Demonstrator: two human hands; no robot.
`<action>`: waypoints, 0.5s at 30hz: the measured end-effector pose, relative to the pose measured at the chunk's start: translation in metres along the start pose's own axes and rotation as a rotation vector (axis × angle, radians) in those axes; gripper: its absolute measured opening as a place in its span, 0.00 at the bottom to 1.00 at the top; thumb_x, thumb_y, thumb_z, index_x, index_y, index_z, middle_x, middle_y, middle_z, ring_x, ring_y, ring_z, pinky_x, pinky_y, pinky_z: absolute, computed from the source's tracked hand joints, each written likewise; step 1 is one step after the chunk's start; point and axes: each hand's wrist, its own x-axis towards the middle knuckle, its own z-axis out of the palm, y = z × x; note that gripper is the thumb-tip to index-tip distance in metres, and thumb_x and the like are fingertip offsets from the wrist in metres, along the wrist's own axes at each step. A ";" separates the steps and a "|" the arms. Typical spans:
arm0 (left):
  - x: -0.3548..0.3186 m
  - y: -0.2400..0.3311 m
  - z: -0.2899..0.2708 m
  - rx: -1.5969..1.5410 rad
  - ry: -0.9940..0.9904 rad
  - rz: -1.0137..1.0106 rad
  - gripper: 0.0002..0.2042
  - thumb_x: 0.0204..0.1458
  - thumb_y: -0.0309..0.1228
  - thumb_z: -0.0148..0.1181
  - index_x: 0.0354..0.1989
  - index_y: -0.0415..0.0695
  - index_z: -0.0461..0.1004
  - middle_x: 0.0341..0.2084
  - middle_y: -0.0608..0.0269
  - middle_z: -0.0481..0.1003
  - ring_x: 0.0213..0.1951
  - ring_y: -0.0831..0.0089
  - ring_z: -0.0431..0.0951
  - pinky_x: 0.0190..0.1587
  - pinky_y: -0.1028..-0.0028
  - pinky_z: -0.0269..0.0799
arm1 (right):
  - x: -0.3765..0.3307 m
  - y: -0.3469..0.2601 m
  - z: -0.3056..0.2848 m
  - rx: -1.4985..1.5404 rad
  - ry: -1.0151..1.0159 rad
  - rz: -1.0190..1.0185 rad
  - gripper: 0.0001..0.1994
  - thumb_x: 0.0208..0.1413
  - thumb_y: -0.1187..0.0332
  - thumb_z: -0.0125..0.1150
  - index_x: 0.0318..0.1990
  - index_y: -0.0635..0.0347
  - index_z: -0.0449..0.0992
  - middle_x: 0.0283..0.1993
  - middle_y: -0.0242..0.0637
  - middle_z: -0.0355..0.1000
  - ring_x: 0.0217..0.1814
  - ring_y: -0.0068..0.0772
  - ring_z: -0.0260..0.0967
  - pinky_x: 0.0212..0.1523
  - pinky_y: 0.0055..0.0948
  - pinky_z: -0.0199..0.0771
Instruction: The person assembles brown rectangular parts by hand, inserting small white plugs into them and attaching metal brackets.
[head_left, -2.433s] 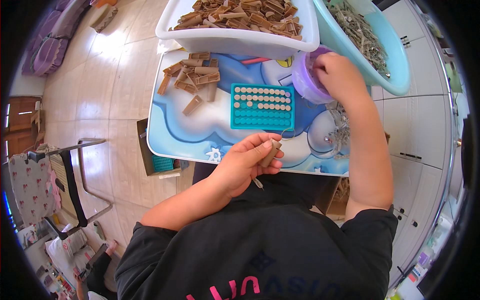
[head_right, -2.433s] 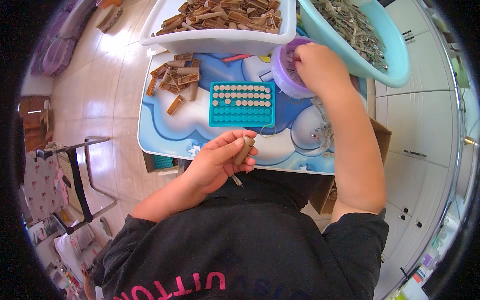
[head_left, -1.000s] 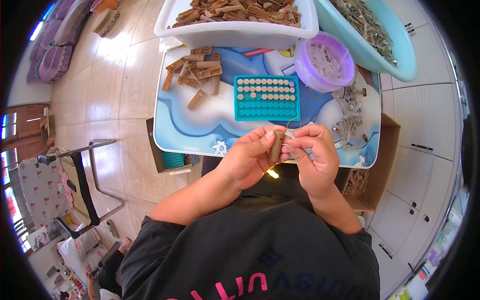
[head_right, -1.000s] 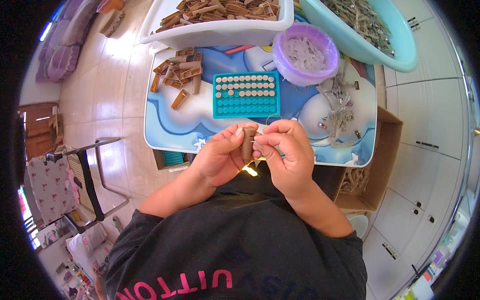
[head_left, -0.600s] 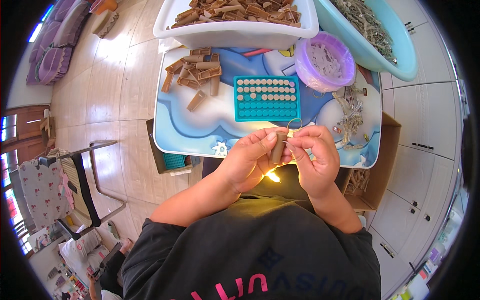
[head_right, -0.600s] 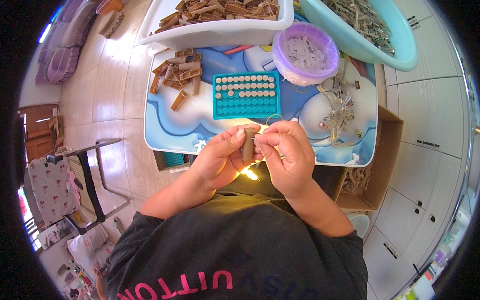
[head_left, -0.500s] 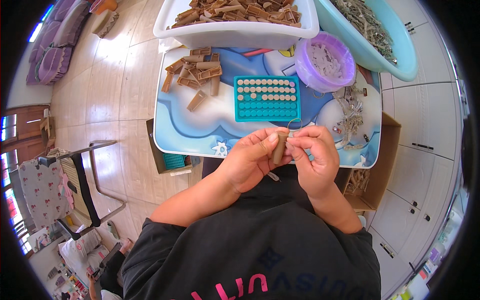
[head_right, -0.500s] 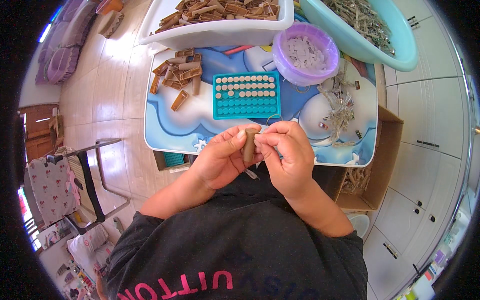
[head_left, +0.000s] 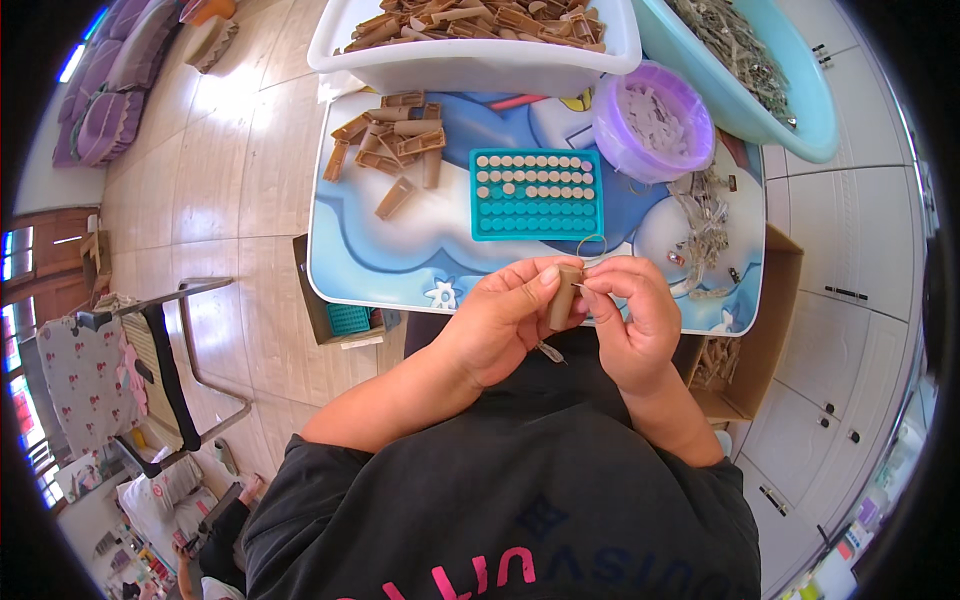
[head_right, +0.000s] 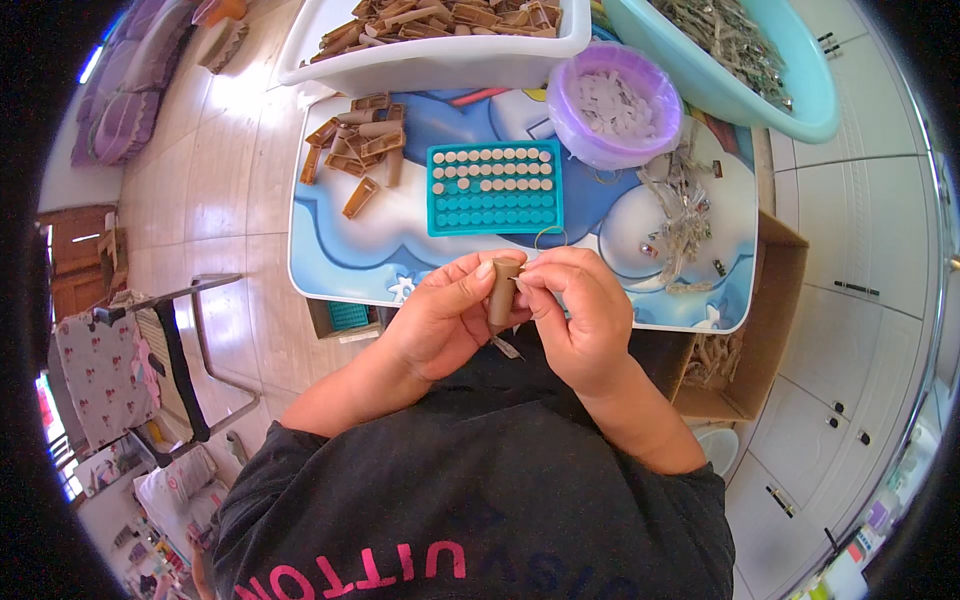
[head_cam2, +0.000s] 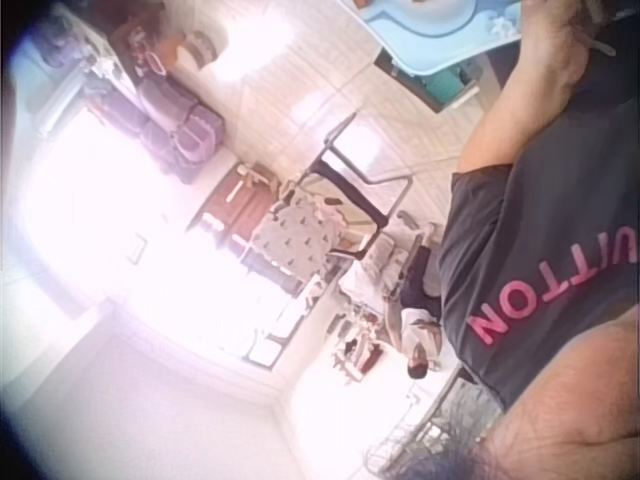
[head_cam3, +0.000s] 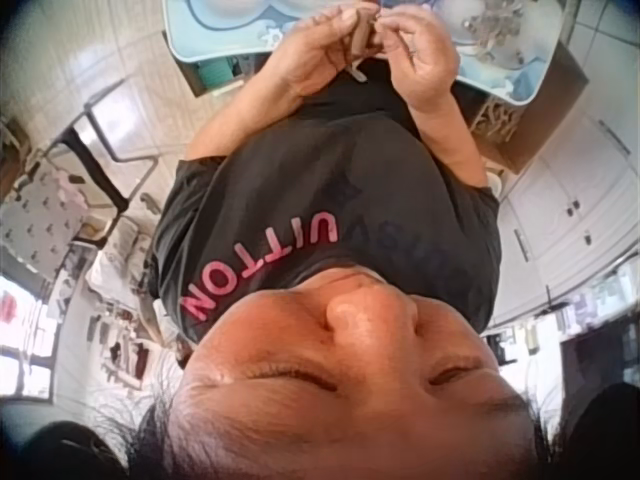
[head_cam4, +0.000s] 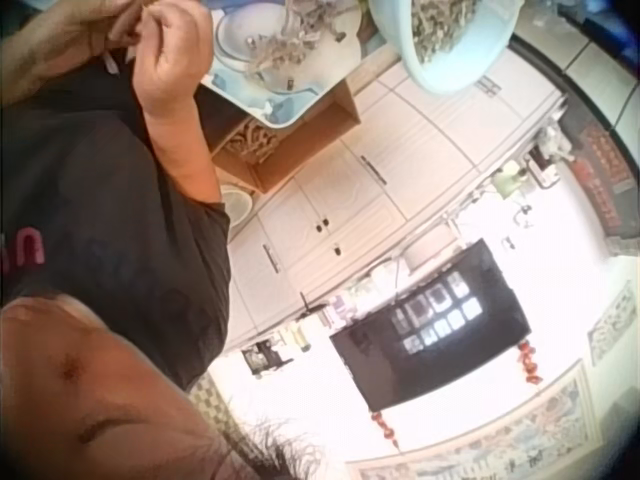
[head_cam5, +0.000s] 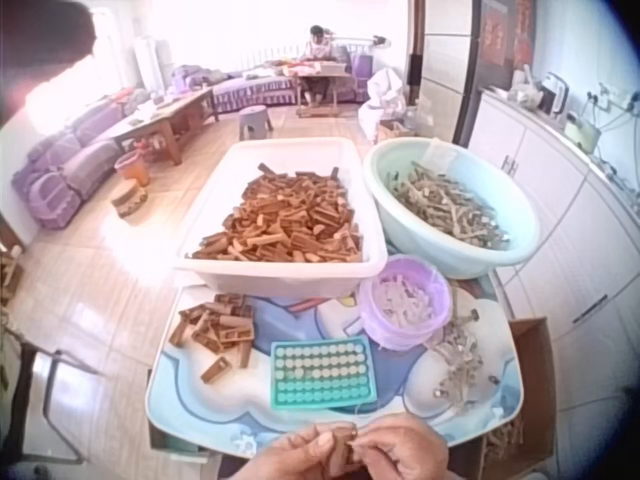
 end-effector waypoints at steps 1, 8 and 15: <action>0.000 0.000 0.000 0.007 -0.007 0.001 0.14 0.58 0.33 0.49 0.48 0.38 0.68 0.30 0.66 0.72 0.37 0.75 0.73 0.50 0.70 0.67 | 0.000 0.000 0.001 -0.010 0.012 -0.009 0.07 0.43 0.81 0.61 0.31 0.64 0.72 0.33 0.42 0.71 0.32 0.37 0.70 0.33 0.27 0.71; 0.001 -0.002 0.000 0.110 0.007 0.017 0.13 0.58 0.34 0.49 0.47 0.40 0.69 0.24 0.72 0.67 0.28 0.81 0.64 0.43 0.78 0.66 | -0.001 0.001 0.005 -0.052 0.021 -0.041 0.06 0.44 0.81 0.62 0.30 0.64 0.72 0.32 0.42 0.72 0.32 0.38 0.71 0.32 0.29 0.71; 0.000 0.000 0.014 0.094 0.133 0.017 0.13 0.59 0.33 0.48 0.47 0.38 0.68 0.29 0.69 0.70 0.32 0.80 0.69 0.41 0.79 0.67 | -0.001 0.003 0.003 -0.056 0.048 -0.031 0.05 0.45 0.80 0.61 0.30 0.65 0.72 0.32 0.43 0.72 0.32 0.40 0.71 0.32 0.29 0.72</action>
